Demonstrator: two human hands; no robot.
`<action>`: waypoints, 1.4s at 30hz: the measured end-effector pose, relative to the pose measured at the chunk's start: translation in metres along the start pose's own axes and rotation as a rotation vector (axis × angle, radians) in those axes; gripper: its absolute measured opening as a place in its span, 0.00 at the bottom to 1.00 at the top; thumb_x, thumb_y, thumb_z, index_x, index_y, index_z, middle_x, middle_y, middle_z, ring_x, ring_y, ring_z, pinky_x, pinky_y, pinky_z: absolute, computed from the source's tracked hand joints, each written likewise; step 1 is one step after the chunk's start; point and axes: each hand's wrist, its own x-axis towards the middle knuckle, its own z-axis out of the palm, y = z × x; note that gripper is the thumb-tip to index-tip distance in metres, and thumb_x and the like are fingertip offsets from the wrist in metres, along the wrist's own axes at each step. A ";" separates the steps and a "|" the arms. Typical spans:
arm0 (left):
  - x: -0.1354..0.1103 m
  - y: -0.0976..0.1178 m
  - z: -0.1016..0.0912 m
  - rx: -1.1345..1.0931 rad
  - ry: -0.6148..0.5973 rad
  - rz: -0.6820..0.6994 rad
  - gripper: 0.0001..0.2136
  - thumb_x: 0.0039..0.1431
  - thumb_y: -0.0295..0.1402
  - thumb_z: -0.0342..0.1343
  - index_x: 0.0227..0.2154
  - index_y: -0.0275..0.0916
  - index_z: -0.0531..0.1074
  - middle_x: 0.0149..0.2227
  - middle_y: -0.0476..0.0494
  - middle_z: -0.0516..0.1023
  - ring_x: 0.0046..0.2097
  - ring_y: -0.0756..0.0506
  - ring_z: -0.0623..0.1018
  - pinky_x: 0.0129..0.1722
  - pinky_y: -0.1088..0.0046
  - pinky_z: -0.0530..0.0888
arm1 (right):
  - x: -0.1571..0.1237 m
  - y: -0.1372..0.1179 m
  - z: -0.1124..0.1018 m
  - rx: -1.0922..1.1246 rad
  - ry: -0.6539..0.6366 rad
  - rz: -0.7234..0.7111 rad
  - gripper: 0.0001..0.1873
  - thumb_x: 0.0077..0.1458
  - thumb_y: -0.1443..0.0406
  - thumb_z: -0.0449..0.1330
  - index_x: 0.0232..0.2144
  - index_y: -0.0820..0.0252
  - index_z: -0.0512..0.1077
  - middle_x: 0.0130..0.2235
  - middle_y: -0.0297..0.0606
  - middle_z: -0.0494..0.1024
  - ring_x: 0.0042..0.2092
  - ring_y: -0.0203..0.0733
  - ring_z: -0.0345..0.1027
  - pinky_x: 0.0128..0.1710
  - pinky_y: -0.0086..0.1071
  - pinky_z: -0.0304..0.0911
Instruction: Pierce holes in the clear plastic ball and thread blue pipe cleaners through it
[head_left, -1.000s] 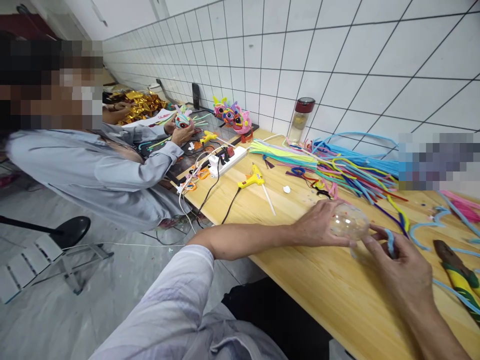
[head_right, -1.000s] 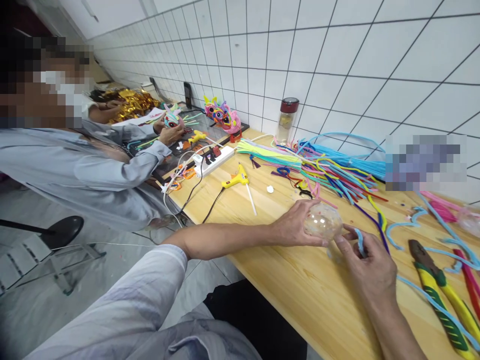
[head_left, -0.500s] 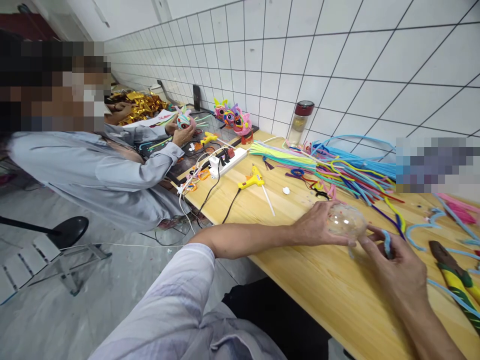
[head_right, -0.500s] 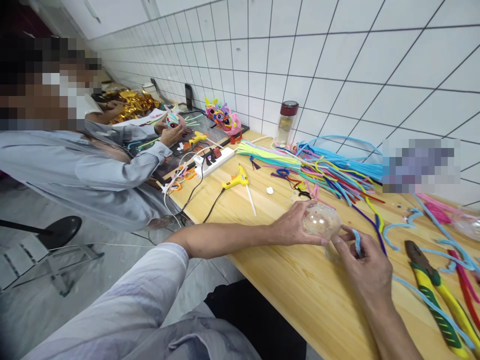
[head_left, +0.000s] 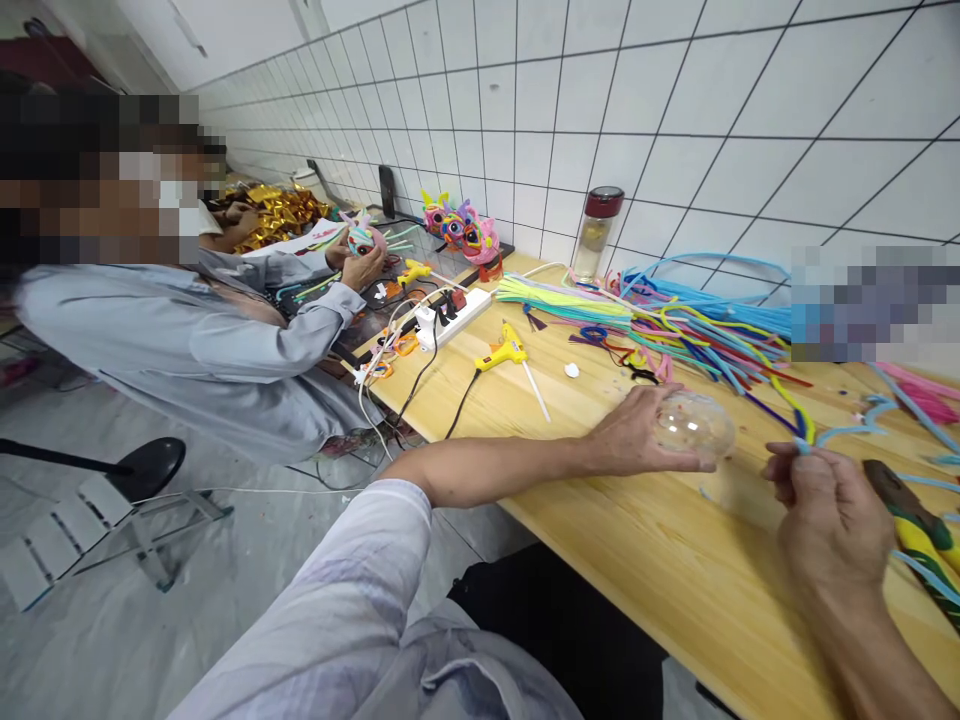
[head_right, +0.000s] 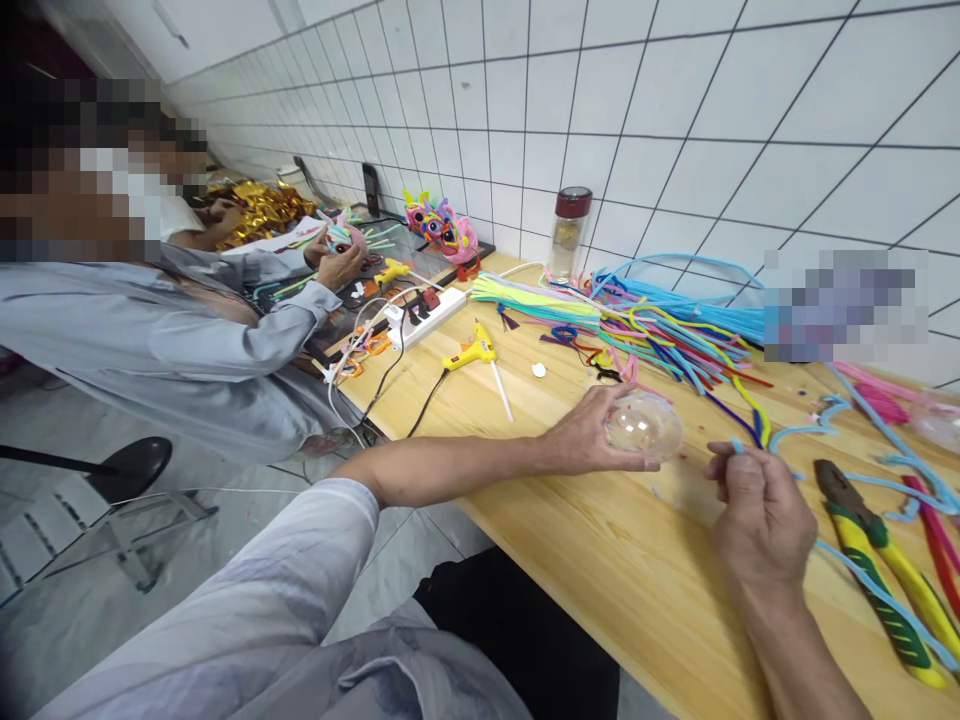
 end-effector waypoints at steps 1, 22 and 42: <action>0.000 0.000 -0.001 0.012 -0.015 0.006 0.47 0.45 0.53 0.73 0.65 0.40 0.61 0.62 0.33 0.70 0.65 0.33 0.70 0.65 0.53 0.72 | 0.000 -0.002 -0.001 0.006 0.029 0.010 0.15 0.60 0.55 0.53 0.34 0.56 0.76 0.31 0.38 0.77 0.30 0.43 0.67 0.33 0.38 0.64; -0.004 -0.004 0.002 0.025 -0.056 0.084 0.47 0.46 0.48 0.74 0.65 0.35 0.62 0.64 0.30 0.69 0.67 0.33 0.70 0.67 0.53 0.70 | -0.003 -0.012 -0.006 -0.023 0.118 0.041 0.23 0.52 0.52 0.61 0.39 0.62 0.85 0.30 0.41 0.82 0.27 0.42 0.66 0.28 0.36 0.58; -0.008 0.007 0.004 0.086 -0.099 0.199 0.47 0.49 0.45 0.74 0.66 0.25 0.61 0.65 0.24 0.69 0.70 0.33 0.68 0.72 0.57 0.65 | -0.010 0.008 -0.013 -0.169 0.025 -0.248 0.19 0.57 0.51 0.61 0.42 0.52 0.86 0.33 0.43 0.85 0.32 0.52 0.77 0.31 0.40 0.70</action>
